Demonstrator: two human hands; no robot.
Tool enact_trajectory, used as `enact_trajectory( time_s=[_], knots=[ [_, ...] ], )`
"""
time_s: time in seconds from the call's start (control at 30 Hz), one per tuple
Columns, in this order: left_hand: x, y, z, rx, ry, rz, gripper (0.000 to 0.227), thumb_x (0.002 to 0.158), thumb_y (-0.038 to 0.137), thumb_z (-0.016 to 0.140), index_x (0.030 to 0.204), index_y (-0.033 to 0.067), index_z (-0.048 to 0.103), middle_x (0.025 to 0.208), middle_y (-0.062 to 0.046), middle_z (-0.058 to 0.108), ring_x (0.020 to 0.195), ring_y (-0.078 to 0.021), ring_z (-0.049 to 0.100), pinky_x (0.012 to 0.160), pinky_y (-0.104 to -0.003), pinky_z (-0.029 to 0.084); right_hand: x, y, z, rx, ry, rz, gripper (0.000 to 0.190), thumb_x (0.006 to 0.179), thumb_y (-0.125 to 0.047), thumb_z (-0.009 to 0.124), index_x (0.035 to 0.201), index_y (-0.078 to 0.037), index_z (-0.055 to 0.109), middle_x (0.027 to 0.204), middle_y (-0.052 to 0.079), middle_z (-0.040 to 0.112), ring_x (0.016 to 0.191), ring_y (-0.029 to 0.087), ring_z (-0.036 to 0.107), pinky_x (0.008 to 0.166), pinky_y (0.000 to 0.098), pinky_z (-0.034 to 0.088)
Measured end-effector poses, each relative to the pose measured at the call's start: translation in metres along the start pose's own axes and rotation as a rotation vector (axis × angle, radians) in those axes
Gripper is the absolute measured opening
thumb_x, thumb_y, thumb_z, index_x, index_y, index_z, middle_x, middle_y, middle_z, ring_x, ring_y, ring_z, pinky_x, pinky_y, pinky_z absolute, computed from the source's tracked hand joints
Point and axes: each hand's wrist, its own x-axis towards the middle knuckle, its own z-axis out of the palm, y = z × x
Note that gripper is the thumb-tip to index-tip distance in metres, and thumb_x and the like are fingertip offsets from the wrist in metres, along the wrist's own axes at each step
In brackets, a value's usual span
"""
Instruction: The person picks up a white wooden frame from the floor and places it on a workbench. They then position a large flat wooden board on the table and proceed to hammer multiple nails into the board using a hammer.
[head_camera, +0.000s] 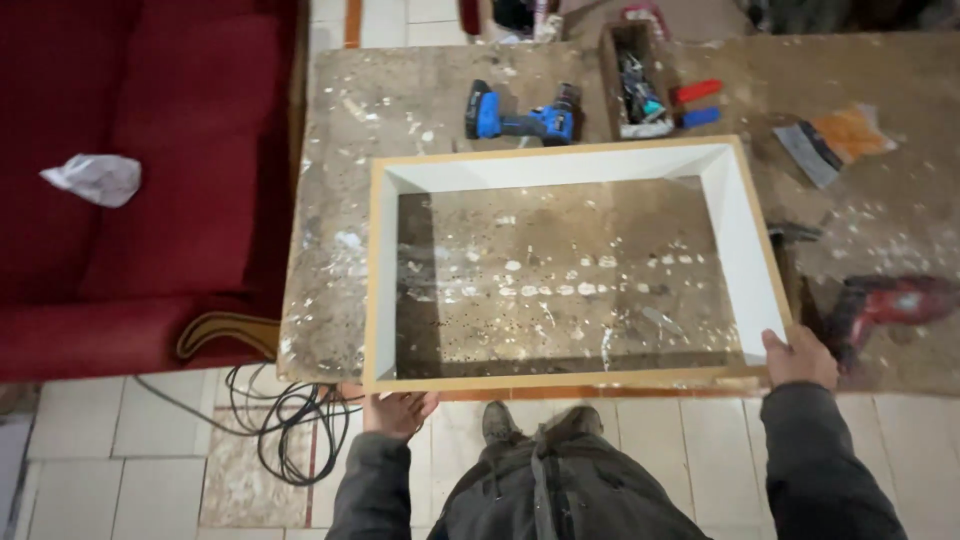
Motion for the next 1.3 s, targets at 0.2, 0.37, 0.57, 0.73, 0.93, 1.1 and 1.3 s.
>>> enact_trajectory(
  time_s=[0.2,0.37,0.57,0.73,0.93,1.1,1.3],
  knots=[
    [0.028,0.01,0.009,0.022,0.05,0.153,0.087,0.089,0.071,0.038,0.133,-0.0018,0.054,0.126,-0.027,0.059,0.103,-0.0435,0.064,0.091,-0.057,0.054,0.008,0.002,0.013,0.044,-0.001,0.008,0.041,0.098,-0.044,0.074,0.118,-0.009,0.073,0.11,0.025,0.073,0.103,0.049,0.068,0.09,0.0578,0.053],
    [-0.01,0.034,0.018,0.428,0.363,0.136,0.096,0.092,0.077,0.038,0.134,-0.0072,0.054,0.12,-0.024,0.068,0.093,-0.0382,0.072,0.079,-0.054,0.058,0.015,0.034,0.028,0.063,-0.085,0.053,0.044,0.098,-0.048,0.074,0.119,-0.009,0.075,0.107,0.026,0.074,0.104,0.048,0.069,0.092,0.0566,0.054],
    [-0.012,0.004,0.061,0.48,0.552,0.637,0.064,0.094,0.046,0.073,0.134,0.0079,0.041,0.111,-0.018,0.06,0.093,-0.0307,0.065,0.07,-0.051,0.06,0.0,0.047,0.053,1.099,-0.432,0.666,0.058,0.089,-0.053,0.068,0.138,-0.024,0.063,0.136,-0.01,0.061,0.103,0.015,0.063,0.084,0.0406,0.056],
    [0.063,0.013,-0.001,0.261,0.362,0.621,0.042,0.089,0.018,0.07,0.121,0.004,0.046,0.101,-0.019,0.061,0.08,-0.0388,0.069,0.062,-0.056,0.062,-0.002,0.05,0.069,1.129,-0.339,0.685,0.052,0.088,-0.042,0.074,0.131,-0.014,0.068,0.125,0.002,0.066,0.1,0.019,0.064,0.079,0.0395,0.056],
    [0.037,0.01,0.019,0.317,0.378,0.625,0.034,0.092,0.012,0.065,0.122,0.003,0.053,0.103,-0.011,0.056,0.095,-0.0429,0.068,0.073,-0.061,0.062,-0.003,0.039,0.042,1.16,-0.416,0.6,0.042,0.085,-0.034,0.076,0.122,-0.013,0.072,0.111,0.001,0.072,0.094,0.014,0.066,0.072,0.0324,0.052],
    [0.018,0.001,0.058,0.306,0.313,0.513,0.04,0.096,0.027,0.061,0.132,0.0157,0.047,0.097,-0.011,0.054,0.091,-0.0369,0.066,0.075,-0.062,0.062,-0.005,0.039,0.037,1.197,-0.43,0.569,0.038,0.087,-0.032,0.076,0.12,-0.012,0.073,0.102,0.002,0.07,0.083,0.015,0.06,0.067,0.0292,0.048],
    [0.053,0.013,0.021,0.387,0.381,0.533,0.053,0.095,0.024,0.064,0.143,0.0141,0.045,0.105,-0.015,0.061,0.085,-0.035,0.066,0.072,-0.048,0.062,-0.001,0.048,0.052,1.256,-0.434,0.559,0.029,0.086,-0.026,0.076,0.11,-0.01,0.069,0.092,-0.001,0.066,0.074,0.008,0.061,0.061,0.0248,0.047]
  ],
)
